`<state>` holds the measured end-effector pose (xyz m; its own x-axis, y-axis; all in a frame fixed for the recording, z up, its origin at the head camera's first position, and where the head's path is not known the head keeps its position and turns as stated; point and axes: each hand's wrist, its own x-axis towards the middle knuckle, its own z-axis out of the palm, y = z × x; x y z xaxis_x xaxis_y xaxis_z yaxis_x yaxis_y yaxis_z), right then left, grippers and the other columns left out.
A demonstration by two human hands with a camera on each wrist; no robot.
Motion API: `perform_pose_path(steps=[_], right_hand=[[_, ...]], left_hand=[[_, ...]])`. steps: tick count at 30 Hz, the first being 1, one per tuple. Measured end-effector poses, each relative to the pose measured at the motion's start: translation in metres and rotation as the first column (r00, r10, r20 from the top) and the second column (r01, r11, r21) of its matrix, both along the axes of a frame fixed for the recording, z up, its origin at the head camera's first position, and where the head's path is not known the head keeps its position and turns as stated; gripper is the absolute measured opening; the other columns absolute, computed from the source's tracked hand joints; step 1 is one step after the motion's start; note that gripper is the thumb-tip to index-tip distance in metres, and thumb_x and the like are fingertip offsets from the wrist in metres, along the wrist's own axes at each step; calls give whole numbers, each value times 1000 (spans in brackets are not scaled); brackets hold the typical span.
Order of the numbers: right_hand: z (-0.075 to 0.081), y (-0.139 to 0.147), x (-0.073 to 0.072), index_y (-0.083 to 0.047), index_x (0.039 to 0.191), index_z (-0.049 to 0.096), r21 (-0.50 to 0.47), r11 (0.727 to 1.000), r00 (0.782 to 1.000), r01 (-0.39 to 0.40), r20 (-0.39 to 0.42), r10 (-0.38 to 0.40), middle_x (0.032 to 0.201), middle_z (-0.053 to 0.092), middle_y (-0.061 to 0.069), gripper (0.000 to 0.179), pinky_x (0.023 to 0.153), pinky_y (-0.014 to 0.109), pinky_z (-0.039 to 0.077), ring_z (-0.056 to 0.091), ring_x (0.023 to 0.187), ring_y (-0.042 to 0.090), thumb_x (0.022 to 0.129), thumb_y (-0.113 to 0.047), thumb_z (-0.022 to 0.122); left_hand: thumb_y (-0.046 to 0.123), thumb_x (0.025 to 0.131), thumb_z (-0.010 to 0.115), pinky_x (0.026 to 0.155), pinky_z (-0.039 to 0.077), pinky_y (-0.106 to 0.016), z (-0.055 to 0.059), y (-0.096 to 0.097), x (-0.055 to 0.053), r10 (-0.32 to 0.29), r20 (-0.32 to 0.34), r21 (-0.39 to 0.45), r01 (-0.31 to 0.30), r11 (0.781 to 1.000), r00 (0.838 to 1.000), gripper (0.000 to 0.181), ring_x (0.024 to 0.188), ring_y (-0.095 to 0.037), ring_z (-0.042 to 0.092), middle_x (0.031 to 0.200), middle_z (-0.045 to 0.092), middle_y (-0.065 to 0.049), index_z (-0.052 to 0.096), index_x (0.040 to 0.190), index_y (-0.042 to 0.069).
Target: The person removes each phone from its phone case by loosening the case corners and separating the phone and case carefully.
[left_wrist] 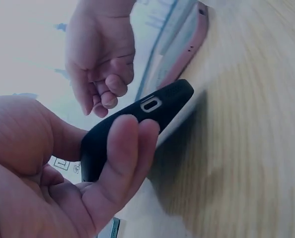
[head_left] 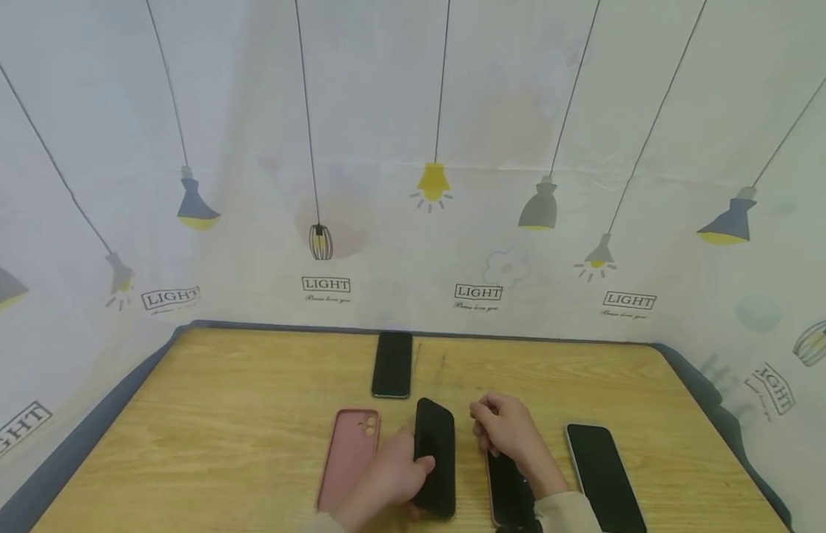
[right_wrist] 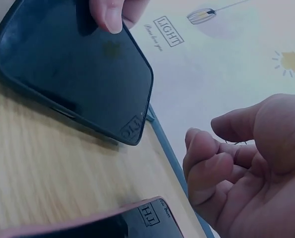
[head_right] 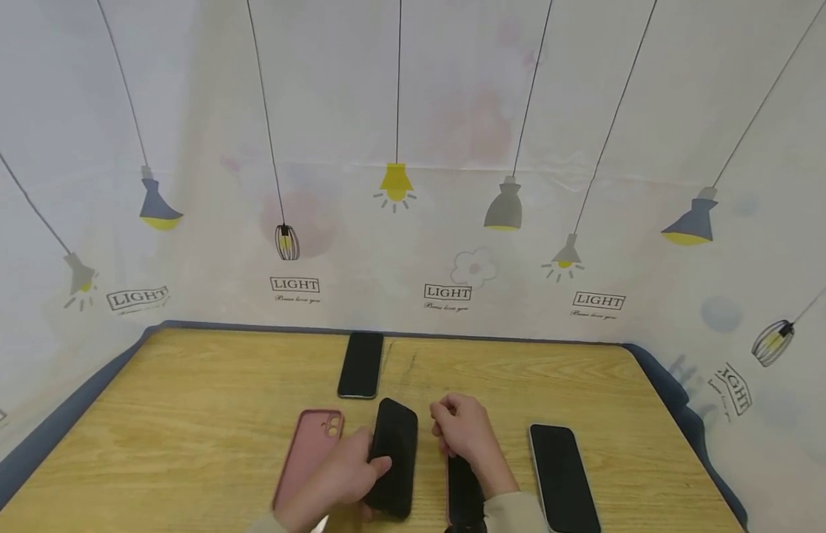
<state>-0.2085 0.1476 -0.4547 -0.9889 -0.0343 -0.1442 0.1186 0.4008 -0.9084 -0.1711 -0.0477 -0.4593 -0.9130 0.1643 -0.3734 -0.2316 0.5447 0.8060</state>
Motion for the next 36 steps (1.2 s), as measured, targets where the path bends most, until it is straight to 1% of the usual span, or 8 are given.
perform_pose_path(steps=[2,6,11,15,19,26,31,36], right_hand=[[1,-1,1,3,90,65,-15,1000,1000,10,-2,-10,66,61,6,21,43,24,39,49,46,12,104,-10,56],[1,-2,2,3,90,66,-48,998,1000,29,-9,-29,67,61,6,21,43,24,40,50,47,12,104,-10,57],[0,-4,4,3,92,65,-80,995,998,64,-20,-66,68,61,6,22,43,24,40,48,47,12,105,-13,57],[-1,-7,5,3,97,66,-104,992,996,76,-44,-81,74,64,9,24,44,27,43,50,48,14,106,-16,57],[-2,-9,4,1,94,66,-122,990,996,68,-47,-74,76,64,8,28,45,29,45,53,49,16,108,-20,55],[-3,-11,2,-2,85,65,-91,994,996,68,-46,-72,57,54,5,36,47,32,46,49,44,16,109,-27,53],[-2,-13,2,-6,73,56,-76,994,995,76,-57,-80,49,46,2,43,48,33,44,46,43,17,109,-29,54],[-1,-15,1,-6,73,54,-97,990,992,97,-67,-104,49,44,0,42,46,31,41,44,44,16,108,-28,55]], left_hand=[[12,102,65,54,57,-38,2,-1,1,15,15,32,-16,999,1000,41,58,-26,67,88,60,-17,46,133,-8],[12,104,62,54,58,-40,9,-3,2,30,3,126,-30,992,1000,35,63,-26,67,88,62,-15,48,130,-5],[15,105,60,61,57,-40,19,-6,4,25,4,212,-26,977,1000,27,75,-23,68,93,65,-11,50,124,-2],[16,106,59,62,57,-39,23,-6,7,15,7,258,-16,966,1000,25,75,-23,69,94,65,-11,50,121,-1],[11,105,59,55,58,-41,21,-2,10,14,5,308,-15,951,1000,20,72,-25,69,94,65,-12,50,119,-1],[11,106,57,54,58,-42,16,-1,11,14,19,349,-20,937,1000,20,73,-25,69,94,65,-11,49,121,-1],[10,106,56,51,57,-43,13,-1,11,11,-29,370,0,929,1000,22,68,-24,68,91,66,-11,49,123,-2],[7,106,55,50,57,-44,11,-1,11,26,-65,373,0,928,998,22,67,-25,67,91,67,-12,50,124,-2]])
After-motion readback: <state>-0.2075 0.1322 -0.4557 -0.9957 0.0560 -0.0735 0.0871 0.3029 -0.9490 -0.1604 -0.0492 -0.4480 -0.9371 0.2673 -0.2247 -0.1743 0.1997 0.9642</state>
